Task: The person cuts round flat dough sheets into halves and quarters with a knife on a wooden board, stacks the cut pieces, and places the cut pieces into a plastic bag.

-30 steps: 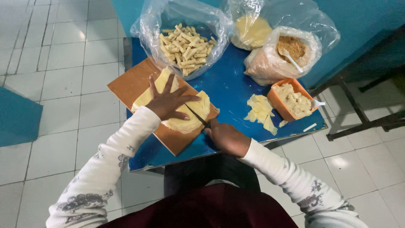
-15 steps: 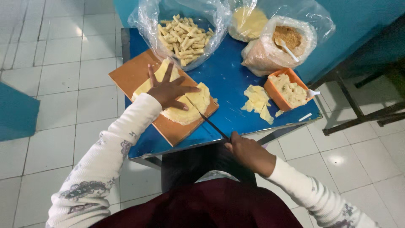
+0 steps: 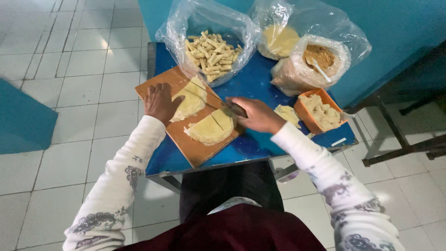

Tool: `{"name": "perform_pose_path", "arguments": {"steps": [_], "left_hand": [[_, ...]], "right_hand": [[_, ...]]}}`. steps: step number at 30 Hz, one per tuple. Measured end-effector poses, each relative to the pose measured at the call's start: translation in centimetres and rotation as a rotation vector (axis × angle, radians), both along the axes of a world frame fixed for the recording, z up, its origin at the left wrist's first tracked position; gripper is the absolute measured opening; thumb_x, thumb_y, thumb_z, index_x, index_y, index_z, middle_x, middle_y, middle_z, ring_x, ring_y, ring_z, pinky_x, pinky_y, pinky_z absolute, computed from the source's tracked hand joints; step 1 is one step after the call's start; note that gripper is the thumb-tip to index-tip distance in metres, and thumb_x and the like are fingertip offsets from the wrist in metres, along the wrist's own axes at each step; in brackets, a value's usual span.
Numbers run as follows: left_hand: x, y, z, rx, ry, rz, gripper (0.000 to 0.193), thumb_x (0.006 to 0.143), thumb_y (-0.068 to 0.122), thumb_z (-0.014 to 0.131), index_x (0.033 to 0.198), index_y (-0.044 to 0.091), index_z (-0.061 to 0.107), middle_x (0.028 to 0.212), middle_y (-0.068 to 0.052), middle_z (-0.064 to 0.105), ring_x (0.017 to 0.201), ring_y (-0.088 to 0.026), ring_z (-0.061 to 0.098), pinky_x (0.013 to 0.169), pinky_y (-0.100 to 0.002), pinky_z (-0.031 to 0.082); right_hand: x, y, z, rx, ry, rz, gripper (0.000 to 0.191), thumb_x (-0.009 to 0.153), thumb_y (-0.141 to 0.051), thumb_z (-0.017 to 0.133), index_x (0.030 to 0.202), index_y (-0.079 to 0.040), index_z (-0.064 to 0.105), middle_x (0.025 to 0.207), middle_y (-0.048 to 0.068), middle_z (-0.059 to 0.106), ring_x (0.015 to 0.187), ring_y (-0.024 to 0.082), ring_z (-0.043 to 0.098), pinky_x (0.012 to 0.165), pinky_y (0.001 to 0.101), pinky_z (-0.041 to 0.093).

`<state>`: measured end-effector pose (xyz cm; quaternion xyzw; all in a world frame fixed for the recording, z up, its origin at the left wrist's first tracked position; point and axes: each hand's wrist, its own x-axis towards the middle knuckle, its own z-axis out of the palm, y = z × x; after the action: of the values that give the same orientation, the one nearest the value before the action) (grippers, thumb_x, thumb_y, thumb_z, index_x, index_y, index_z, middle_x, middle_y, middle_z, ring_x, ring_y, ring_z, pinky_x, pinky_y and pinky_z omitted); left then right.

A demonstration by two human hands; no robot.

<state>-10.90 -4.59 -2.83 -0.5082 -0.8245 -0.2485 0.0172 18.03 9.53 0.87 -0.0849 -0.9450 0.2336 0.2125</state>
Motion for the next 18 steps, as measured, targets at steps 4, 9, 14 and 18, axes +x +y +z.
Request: {"name": "perform_pose_path", "arguments": {"steps": [4, 9, 14, 18], "left_hand": [[-2.3, 0.9, -1.4, -0.149, -0.172, 0.006, 0.067, 0.082, 0.059, 0.074, 0.117, 0.003, 0.065, 0.124, -0.017, 0.065, 0.123, -0.041, 0.052, 0.101, -0.051, 0.042], [-3.9, 3.0, -0.3, -0.32, -0.136, -0.135, 0.066, 0.084, 0.064, 0.075, 0.102, 0.0, 0.069, 0.114, -0.023, 0.067, 0.113, -0.043, 0.058, 0.103, -0.051, 0.041], [-3.7, 2.5, -0.7, -0.205, -0.583, -0.126, 0.051, 0.08, 0.043, 0.082, 0.091, -0.002, 0.06, 0.097, -0.019, 0.069, 0.087, -0.026, 0.065, 0.073, -0.042, 0.053], [-3.7, 2.1, -1.9, 0.019, -0.851, -0.275, 0.047, 0.079, 0.032, 0.083, 0.104, 0.002, 0.057, 0.098, -0.01, 0.064, 0.086, -0.013, 0.061, 0.069, -0.031, 0.053]], "right_hand": [[-4.1, 4.6, -2.1, -0.09, -0.174, 0.169, 0.06, 0.08, -0.021, 0.079, 0.134, -0.005, 0.06, 0.121, 0.017, 0.07, 0.109, 0.034, 0.068, 0.09, 0.0418, 0.053], [-4.2, 7.0, -2.5, -0.114, -0.528, 0.109, 0.053, 0.08, -0.031, 0.084, 0.124, -0.006, 0.066, 0.112, 0.016, 0.07, 0.1, 0.028, 0.067, 0.088, 0.0395, 0.053], [-2.3, 7.0, -2.4, -0.194, -0.375, 0.183, 0.055, 0.08, -0.03, 0.083, 0.125, -0.005, 0.065, 0.109, 0.014, 0.069, 0.1, 0.027, 0.066, 0.085, 0.0379, 0.052], [-0.1, 7.0, -1.3, -0.26, -0.391, 0.025, 0.053, 0.076, -0.03, 0.081, 0.119, -0.004, 0.066, 0.106, 0.011, 0.074, 0.095, 0.023, 0.07, 0.084, 0.035, 0.054]]}}
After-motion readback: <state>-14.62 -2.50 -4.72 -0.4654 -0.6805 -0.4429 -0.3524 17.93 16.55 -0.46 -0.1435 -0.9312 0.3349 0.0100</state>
